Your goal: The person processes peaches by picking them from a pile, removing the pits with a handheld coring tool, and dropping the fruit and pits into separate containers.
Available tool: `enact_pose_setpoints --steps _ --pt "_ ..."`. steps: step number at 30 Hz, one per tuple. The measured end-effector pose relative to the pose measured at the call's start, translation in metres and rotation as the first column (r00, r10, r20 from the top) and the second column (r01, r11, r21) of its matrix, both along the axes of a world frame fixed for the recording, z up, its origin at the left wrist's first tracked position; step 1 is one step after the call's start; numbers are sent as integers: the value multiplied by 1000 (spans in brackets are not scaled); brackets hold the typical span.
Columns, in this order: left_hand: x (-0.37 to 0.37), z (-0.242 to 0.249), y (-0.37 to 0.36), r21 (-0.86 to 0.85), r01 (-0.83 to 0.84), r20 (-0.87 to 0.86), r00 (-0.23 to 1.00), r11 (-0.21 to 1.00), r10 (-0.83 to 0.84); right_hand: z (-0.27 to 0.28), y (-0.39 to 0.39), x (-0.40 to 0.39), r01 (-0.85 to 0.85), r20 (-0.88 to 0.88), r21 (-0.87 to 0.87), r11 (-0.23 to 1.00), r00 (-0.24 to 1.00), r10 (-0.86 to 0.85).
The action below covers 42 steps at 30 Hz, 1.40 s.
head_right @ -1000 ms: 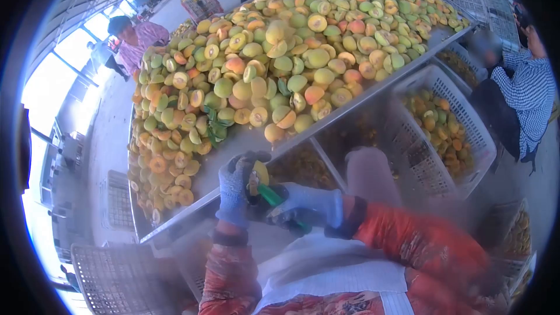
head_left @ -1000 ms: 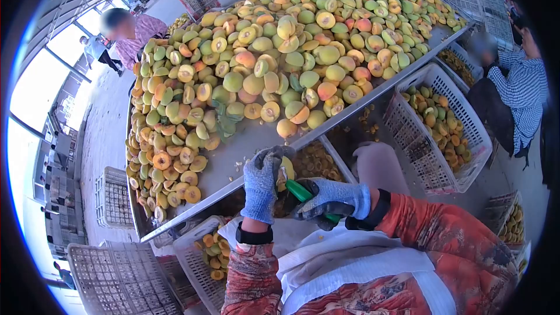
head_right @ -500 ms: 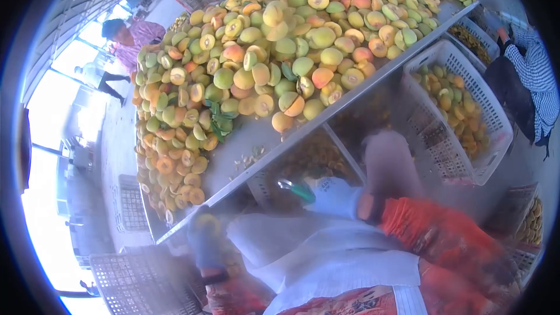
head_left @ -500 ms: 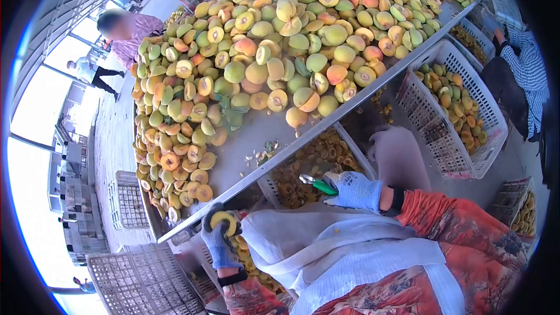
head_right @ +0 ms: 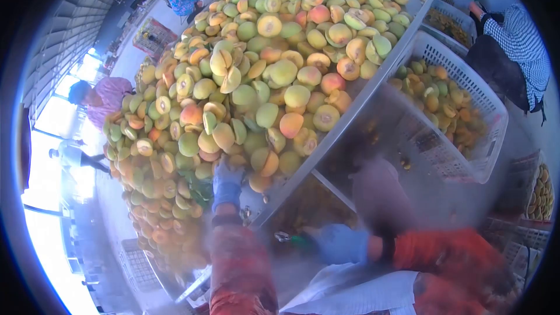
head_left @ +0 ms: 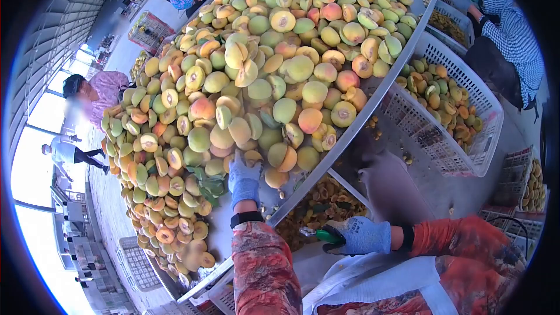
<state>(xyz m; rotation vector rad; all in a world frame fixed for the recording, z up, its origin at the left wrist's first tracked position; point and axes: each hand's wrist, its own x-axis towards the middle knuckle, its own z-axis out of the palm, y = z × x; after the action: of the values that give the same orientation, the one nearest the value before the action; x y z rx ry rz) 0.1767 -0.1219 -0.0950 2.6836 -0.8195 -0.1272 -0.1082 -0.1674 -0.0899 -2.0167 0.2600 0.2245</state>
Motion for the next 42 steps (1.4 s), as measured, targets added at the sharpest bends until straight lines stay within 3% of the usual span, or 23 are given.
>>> enact_pose_setpoints --steps 1,3,4,5,7,9,10,11,12,13,15,17,22,24,25,26,27,28,29,33,37,41,42 --pt "-12 7 -20 172 -71 -10 997 983 74 3 -3 0 18 5 -23 1000 1000 -18" --pt "-8 -19 -14 66 -12 -54 998 998 16 7 -10 -4 87 109 47 995 990 -91" --pt "-12 -18 -7 25 25 -70 997 999 -23 13 -15 -1 32 -54 153 988 998 -24" --pt "-17 -13 2 -11 57 -84 995 998 -58 16 -15 -3 46 -56 127 991 998 -39" --pt "-39 16 26 -386 -287 -594 804 877 1 17 -8 -6 110 229 -9 994 968 -105" --pt "-52 28 68 -699 -128 -420 870 704 -259 25 -4 -7 128 248 -58 990 962 -110" --pt "-62 43 79 -636 -608 -769 549 476 -327 24 -4 -5 118 239 -82 990 966 -96" --pt "-81 54 91 -585 -728 -804 461 359 -375 26 0 -4 92 225 -97 991 972 -68" --pt "-97 55 97 -668 -576 -740 582 472 -337 34 4 -1 75 232 -173 982 972 -33" --pt "-106 62 106 -544 -770 -792 340 334 -507 43 7 5 60 244 -250 966 970 3" --pt "-123 64 114 -571 -769 -755 354 289 -552 61 17 13 81 310 -387 919 949 47" --pt "-144 70 116 -748 -629 -606 521 210 -600 62 24 18 91 364 -490 867 925 109" --pt "-160 87 117 -695 -676 -675 495 246 -546 73 33 17 217 499 -699 682 831 246" --pt "-164 85 122 -644 -728 -701 440 235 -561 79 37 13 126 326 -835 536 898 296" --pt "-164 80 126 -847 -263 -449 820 462 -355 79 39 10 126 325 -836 534 898 297" --pt "-165 77 129 -675 203 21 966 709 -257 79 42 7 92 293 -854 511 898 328" --pt "-171 83 129 -675 200 17 966 710 -256 79 44 4 56 260 -870 490 896 359" --pt "-181 96 125 -822 -183 -368 893 539 -259 79 47 1 52 257 -869 492 897 359" --pt "-188 103 123 -743 -574 -669 659 343 -345 79 50 1 -18 218 -799 601 923 318" --pt "-194 86 123 -849 -453 -517 818 272 -251 82 57 -3 -69 238 -516 854 946 220" --pt "-198 91 125 -751 -616 -660 710 239 -245 74 45 -5 -119 225 -557 822 931 288" --pt "-202 90 124 -770 -587 -637 692 249 -339 56 58 -12 101 532 -410 906 834 148" --pt "-202 89 123 -792 -540 -606 753 285 -256 83 63 -13 -37 373 -79 996 926 64"
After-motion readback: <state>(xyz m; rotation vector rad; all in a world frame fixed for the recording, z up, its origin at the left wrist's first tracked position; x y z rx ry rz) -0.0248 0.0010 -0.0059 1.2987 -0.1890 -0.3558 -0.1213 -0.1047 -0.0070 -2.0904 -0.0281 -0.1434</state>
